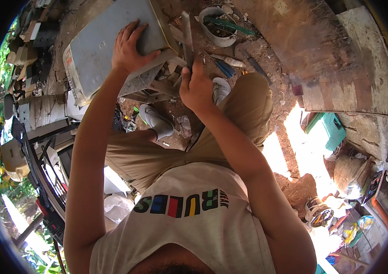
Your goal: The person disassembles an HP printer using a screwdriver and a tool set. They unscrew several components, remove the outer plastic shell, and handle internal parts like a motor.
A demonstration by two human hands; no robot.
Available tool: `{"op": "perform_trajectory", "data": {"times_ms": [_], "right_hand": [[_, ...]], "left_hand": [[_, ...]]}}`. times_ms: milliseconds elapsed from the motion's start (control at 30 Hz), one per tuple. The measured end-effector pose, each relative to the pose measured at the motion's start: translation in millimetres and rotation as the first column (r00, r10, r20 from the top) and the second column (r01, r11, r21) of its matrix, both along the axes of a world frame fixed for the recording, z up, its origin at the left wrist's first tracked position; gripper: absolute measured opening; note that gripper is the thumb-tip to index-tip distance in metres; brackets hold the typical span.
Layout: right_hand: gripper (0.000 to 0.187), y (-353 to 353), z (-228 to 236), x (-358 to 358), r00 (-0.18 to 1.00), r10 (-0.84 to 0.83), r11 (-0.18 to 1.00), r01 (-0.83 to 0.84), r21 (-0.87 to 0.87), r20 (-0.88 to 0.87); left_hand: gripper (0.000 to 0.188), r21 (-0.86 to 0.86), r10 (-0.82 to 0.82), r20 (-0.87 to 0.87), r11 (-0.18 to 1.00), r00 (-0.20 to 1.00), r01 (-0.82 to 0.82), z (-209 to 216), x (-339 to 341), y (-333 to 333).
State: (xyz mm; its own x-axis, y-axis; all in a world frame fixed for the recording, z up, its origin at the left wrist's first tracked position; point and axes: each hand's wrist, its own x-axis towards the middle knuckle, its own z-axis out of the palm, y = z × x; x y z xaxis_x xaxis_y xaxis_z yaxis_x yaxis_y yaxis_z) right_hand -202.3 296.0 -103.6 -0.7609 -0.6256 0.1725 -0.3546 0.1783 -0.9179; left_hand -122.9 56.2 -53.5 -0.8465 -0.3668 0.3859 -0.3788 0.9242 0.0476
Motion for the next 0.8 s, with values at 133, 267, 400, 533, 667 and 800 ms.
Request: {"op": "perform_trajectory", "data": {"times_ms": [133,267,400,533,667,800], "right_hand": [[0.043,-2,-8,4,0.989,0.145,0.961,-0.14,0.238,-0.004],[0.047,1,-20,-5,0.975,-0.031,0.912,-0.063,0.404,0.222],[0.048,9,4,0,0.984,0.028,0.942,-0.085,0.326,0.175],[0.044,31,-11,26,0.913,0.08,0.945,-0.197,0.261,0.401],[0.042,41,34,-22,0.857,0.065,0.991,-0.117,0.071,0.511],[0.042,64,60,-124,0.953,-0.048,0.953,0.134,-0.273,0.299]], "left_hand": [[0.089,-0.006,-0.014,-0.016,1.0,1.0,0.014,-1,-1,-2],[0.09,-0.016,0.002,-0.002,1.0,1.0,-0.002,1,-5,-6],[0.09,-0.014,0.008,0.003,1.0,1.0,-0.008,1,0,-1],[0.089,-0.007,-0.035,-0.016,0.999,0.999,0.035,-2,-5,-4],[0.088,0.006,-0.042,-0.053,0.999,0.998,0.042,-2,-9,-6],[0.084,0.017,-0.103,-0.062,0.994,0.993,0.105,-9,-5,-10]]}}
